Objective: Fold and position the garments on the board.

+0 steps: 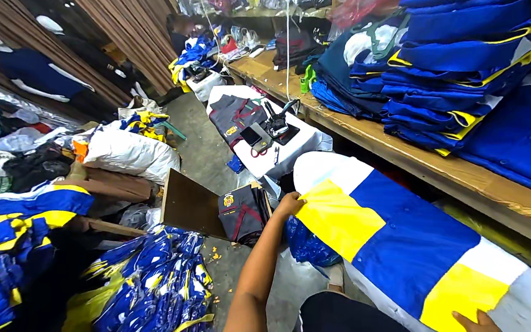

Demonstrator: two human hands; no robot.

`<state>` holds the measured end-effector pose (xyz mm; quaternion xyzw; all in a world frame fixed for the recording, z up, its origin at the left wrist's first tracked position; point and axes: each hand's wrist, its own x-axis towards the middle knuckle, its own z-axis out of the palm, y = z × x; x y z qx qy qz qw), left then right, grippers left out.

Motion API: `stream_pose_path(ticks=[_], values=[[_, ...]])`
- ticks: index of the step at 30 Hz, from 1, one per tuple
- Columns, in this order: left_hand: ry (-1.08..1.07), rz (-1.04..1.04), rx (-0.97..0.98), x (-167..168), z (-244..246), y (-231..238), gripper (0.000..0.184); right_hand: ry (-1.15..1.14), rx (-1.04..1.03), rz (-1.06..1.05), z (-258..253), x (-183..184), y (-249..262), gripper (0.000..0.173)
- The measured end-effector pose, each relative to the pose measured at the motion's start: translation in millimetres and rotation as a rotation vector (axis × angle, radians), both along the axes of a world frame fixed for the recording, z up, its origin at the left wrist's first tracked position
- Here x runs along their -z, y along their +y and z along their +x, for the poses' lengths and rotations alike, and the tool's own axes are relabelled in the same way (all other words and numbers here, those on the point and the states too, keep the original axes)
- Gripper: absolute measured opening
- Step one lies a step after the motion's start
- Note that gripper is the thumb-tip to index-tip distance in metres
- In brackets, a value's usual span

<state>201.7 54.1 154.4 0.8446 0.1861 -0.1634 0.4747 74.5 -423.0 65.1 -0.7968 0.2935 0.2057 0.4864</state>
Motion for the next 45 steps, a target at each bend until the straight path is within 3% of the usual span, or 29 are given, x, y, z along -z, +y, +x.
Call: stream_pose_path(ticks=[6, 12, 16, 20, 24, 28, 31, 34, 38, 41, 45], values=[[0.001, 0.143, -0.188, -23.7, -67.9, 57.5, 0.03, -0.081, -0.256, -0.016, 29.1, 2.5, 60.2, 0.054], [0.03, 0.219, -0.525, -3.2, -208.1, 96.8, 0.03, -0.006, -0.515, 0.033, 33.0, -4.7, 91.2, 0.053], [0.151, 0.134, -0.748, 20.1, -296.1, 62.3, 0.03, 0.039, -0.549, 0.029, 34.6, -1.8, 82.1, 0.048], [0.275, 0.01, -0.812, 60.2, -339.6, -10.1, 0.028, 0.055, -0.537, 0.014, 48.3, 2.0, 44.4, 0.043], [0.313, -0.182, -0.827, 97.7, -350.1, -82.3, 0.029, 0.044, -0.517, -0.024, 74.0, -1.1, -27.1, 0.04], [0.429, -0.404, -0.661, 110.5, -342.0, -146.9, 0.026, 0.008, -0.39, -0.126, 84.4, -26.1, -106.7, 0.037], [0.51, -0.459, -0.555, 133.3, -343.7, -169.4, 0.024, 0.108, -0.456, -0.264, 83.8, -33.4, -134.1, 0.039], [0.545, -0.354, -0.571, 152.8, -341.2, -181.0, 0.029, 0.202, -0.54, -0.38, 79.9, -21.2, -143.9, 0.041], [0.519, -0.223, -0.581, 159.7, -323.4, -179.3, 0.046, 0.177, -0.478, -0.499, 61.7, -13.3, -140.8, 0.043], [0.467, -0.185, -0.561, 154.4, -302.6, -173.6, 0.042, 0.051, -0.418, -0.558, 42.4, -22.4, -134.5, 0.049], [0.379, -0.108, -0.514, 139.3, -275.0, -165.0, 0.04, -0.092, -0.419, -0.491, 17.4, -44.0, -110.9, 0.038]])
